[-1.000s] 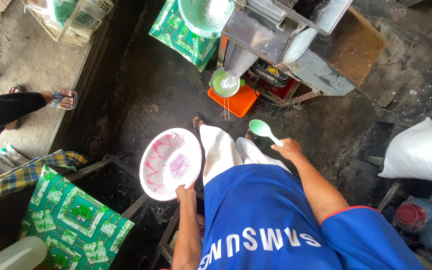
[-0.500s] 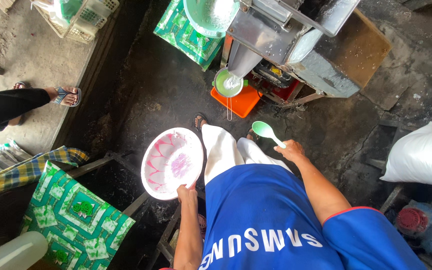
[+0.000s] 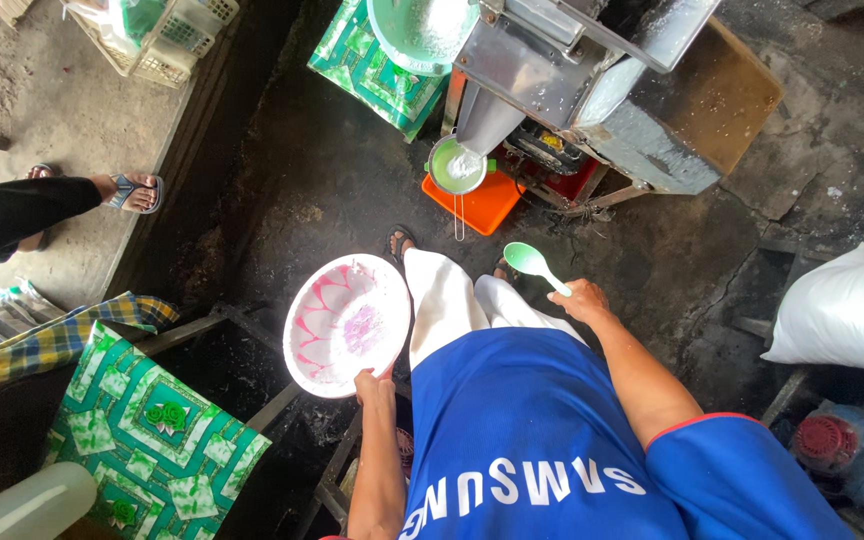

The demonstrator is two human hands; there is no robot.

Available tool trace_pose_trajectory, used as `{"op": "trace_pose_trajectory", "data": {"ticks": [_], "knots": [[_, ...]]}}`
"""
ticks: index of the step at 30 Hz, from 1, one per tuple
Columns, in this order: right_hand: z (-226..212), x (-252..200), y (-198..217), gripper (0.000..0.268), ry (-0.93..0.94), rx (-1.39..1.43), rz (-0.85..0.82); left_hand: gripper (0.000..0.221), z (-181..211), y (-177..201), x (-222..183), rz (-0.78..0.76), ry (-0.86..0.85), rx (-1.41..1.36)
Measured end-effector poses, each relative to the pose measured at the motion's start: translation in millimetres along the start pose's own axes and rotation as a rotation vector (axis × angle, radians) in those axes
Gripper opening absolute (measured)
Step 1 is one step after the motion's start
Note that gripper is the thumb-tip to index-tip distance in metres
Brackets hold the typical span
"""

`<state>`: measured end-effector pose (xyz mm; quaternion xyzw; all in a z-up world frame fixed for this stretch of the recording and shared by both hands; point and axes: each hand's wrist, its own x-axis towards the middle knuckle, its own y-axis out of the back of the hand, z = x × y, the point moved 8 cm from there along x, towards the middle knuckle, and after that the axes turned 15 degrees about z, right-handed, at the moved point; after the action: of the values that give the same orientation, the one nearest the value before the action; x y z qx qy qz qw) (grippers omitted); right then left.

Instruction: The person scoops shredded coconut from a bowl into a larger pink bin and then refills the shredding machine with more coconut meat from a white bag.

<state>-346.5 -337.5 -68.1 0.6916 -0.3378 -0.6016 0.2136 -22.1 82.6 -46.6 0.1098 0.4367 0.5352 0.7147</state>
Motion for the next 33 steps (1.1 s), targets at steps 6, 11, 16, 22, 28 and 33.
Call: {"op": "trace_pose_trajectory", "data": {"ticks": [6, 11, 16, 22, 28, 33], "knots": [[-10.7, -9.0, 13.2, 0.030, 0.010, 0.008, 0.004, 0.082, -2.2, 4.6, 0.3, 0.025, 0.009, 0.031], [-14.3, 0.0, 11.3, 0.030, 0.035, 0.012, 0.006, 0.084, -2.3, -7.0, -3.2, 0.001, 0.010, 0.038], [-17.3, 2.1, 13.2, 0.030, 0.046, 0.011, 0.004, 0.087, -5.1, -3.2, -3.9, 0.005, 0.007, -0.018], [-16.8, 3.0, 18.0, 0.032, 0.040, 0.028, 0.014, 0.079, -3.6, -3.4, -10.9, 0.021, -0.016, 0.043], [-11.8, 0.7, 16.3, 0.031, 0.014, 0.062, 0.018, 0.083, -1.5, -12.9, -21.5, -0.027, -0.038, 0.112], [-7.1, 2.1, 10.9, 0.031, -0.002, 0.059, 0.012, 0.079, 3.0, -20.8, -27.2, -0.015, -0.073, 0.033]]}}
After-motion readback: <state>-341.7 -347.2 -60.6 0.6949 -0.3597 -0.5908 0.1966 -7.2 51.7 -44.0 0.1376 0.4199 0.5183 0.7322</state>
